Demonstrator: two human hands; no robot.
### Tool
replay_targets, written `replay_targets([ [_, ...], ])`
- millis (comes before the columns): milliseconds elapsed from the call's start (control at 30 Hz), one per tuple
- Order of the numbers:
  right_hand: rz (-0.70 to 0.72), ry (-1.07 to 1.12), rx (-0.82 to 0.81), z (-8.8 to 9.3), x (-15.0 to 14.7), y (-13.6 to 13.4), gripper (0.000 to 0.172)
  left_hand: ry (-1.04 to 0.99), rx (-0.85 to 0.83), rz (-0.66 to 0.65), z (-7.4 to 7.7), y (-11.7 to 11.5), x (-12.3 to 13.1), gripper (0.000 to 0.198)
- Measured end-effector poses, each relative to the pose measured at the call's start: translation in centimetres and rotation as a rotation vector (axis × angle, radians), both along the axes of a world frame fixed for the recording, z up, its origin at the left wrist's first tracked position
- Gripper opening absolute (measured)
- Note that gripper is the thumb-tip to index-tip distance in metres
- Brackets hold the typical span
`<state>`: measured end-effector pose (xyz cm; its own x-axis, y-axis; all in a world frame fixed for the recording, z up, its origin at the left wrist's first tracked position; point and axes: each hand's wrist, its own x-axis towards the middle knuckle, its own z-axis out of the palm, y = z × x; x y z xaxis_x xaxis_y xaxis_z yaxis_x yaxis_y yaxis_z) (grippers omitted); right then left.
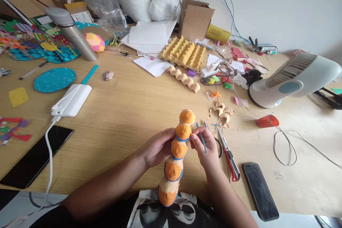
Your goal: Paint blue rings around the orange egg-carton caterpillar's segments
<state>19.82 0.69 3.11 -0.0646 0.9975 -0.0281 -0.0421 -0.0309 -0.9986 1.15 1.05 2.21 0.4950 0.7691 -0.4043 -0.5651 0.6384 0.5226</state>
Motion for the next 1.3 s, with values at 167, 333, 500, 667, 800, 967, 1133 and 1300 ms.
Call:
replay_targets([
  [167, -0.017, 0.030, -0.018, -0.1, 0.1, 0.0, 0.029, 0.001, -0.016, 0.019, 0.0, 0.0, 0.0, 0.023],
  [333, 0.026, 0.046, -0.006, 0.0, 0.4, 0.0, 0.029, -0.015, -0.023, 0.031, 0.3, 0.1, 0.0, 0.024],
  [500, 0.059, 0.035, 0.022, 0.0, 0.3, 0.2, 0.031, -0.034, -0.004, 0.026, 0.2, 0.1, 0.0, 0.022],
  [667, 0.049, 0.029, 0.009, 0.1, 0.2, 0.2, 0.033, -0.026, -0.018, 0.021, 0.3, -0.1, 0.1, 0.020],
  [800, 0.021, 0.036, 0.000, -0.2, 0.3, 0.2, 0.032, -0.033, -0.031, 0.026, 0.5, 0.0, 0.1, 0.021],
  [967, -0.046, 0.209, 0.031, -0.5, 0.6, 0.4, 0.043, -0.032, -0.056, 0.075, 0.5, 0.4, -0.2, 0.017],
  [1133, 0.020, 0.201, -0.004, -0.6, 1.2, 0.4, 0.028, -0.015, -0.077, 0.100, 0.6, 0.7, -0.3, 0.014],
  [1300, 0.111, 0.145, -0.006, -1.0, 1.6, 0.3, 0.029, -0.026, -0.095, 0.099, 0.4, 0.7, -0.3, 0.018],
])
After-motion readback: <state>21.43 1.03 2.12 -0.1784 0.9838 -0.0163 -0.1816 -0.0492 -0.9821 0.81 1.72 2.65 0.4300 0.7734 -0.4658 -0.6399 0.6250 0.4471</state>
